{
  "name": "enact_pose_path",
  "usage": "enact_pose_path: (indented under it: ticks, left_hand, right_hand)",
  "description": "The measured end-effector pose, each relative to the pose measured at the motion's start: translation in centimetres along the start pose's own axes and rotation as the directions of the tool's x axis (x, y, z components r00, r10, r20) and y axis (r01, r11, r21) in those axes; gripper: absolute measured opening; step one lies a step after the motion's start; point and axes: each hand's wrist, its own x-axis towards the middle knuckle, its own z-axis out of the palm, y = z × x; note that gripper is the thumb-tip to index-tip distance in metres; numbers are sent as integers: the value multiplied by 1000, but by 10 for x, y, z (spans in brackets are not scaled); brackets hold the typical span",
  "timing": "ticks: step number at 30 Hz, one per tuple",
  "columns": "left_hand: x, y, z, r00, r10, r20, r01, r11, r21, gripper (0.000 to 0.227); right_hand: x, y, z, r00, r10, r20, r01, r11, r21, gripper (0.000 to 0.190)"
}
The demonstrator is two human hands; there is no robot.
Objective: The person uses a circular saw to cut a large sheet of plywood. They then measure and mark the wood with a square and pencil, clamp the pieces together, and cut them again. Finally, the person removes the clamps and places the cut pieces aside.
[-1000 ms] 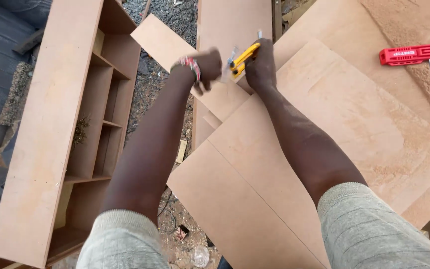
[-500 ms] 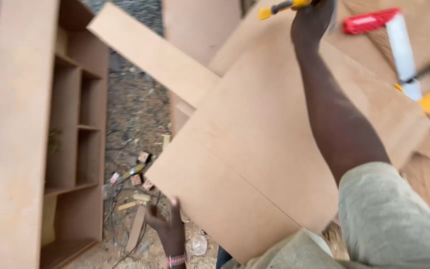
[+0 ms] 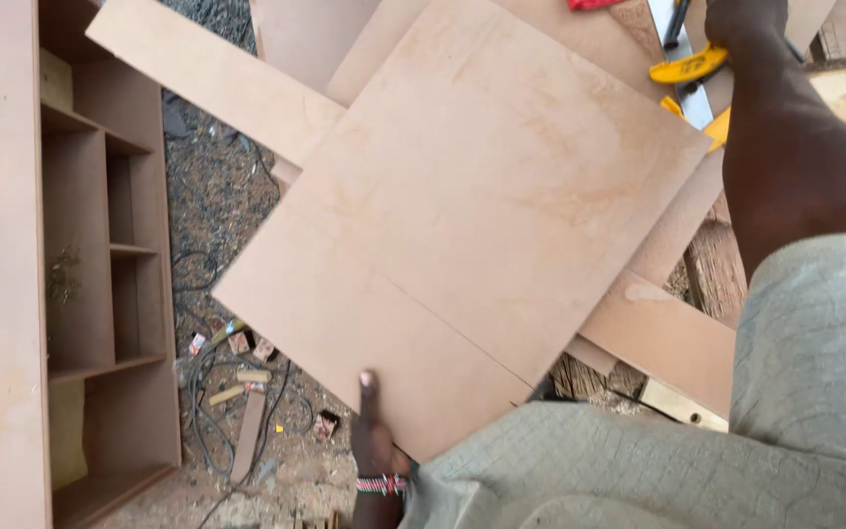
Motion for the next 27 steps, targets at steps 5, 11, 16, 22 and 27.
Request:
enact_pose_path:
  ticks: [5, 11, 16, 22, 27]
  left_hand:
    - [-26, 13, -12, 959, 282, 0, -280, 951, 130, 78]
    - [-92, 18, -61, 935, 341, -93, -353, 893, -280, 57]
    - [-119, -21, -120, 856, 509, -88, -488, 741, -461, 70]
    - [-154, -81, -164, 797, 574, -189, -579, 635, -512, 74]
    - [-185, -118, -178, 747, 523, -411, -664, 546, -511, 68]
  right_hand:
    - [-51, 20, -37, 988, 117, 102, -73, 931, -358, 47]
    - [-274, -12, -121, 936, -198, 292, 255, 951, -174, 52]
    - [-406, -58, -190, 728, 210, 653, -91, 973, -211, 73]
    - [-413, -46, -166, 672, 217, 708, -156, 976, -151, 82]
    - [-408, -54, -171, 613, 216, 760, -131, 976, -172, 86]
